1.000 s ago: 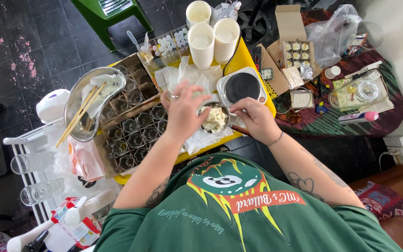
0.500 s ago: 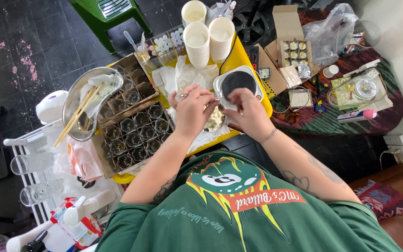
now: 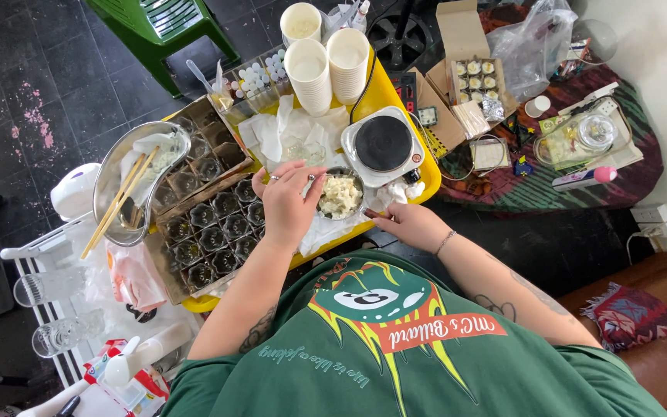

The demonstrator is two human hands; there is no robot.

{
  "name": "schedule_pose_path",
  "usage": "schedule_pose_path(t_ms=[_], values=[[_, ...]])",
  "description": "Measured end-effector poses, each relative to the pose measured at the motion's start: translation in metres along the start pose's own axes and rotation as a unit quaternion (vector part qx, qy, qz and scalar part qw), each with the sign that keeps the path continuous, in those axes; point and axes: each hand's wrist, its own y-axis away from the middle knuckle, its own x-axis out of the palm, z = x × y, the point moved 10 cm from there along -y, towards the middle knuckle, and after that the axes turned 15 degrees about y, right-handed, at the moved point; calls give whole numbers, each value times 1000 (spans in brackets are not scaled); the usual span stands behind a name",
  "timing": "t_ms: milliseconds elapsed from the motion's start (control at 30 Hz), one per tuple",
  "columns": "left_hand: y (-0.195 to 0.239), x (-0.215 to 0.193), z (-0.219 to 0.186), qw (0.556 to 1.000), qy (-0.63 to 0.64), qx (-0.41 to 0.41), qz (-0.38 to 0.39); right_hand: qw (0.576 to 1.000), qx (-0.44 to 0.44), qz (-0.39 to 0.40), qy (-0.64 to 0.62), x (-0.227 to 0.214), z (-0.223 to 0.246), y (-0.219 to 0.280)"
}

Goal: Melting wax chunks in a small metal pot on a heating plate while preparing glass candle jars.

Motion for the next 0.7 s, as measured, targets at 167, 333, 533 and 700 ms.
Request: schedule_pose_path(t_ms=[167, 333, 533, 700], values=[[1, -4, -8, 1000, 13, 8, -9, 994, -64, 53, -69, 33, -6, -17], [2, -8, -14, 1000, 12, 14, -9, 989, -104, 14, -102, 26, -3, -12], [-5, -20, -37, 1000, 6, 23, 1, 993, -112, -3, -43, 21, -5, 8], [-20, -35, -67, 998, 41, 49, 12, 985, -111, -12, -129, -4, 1, 34]])
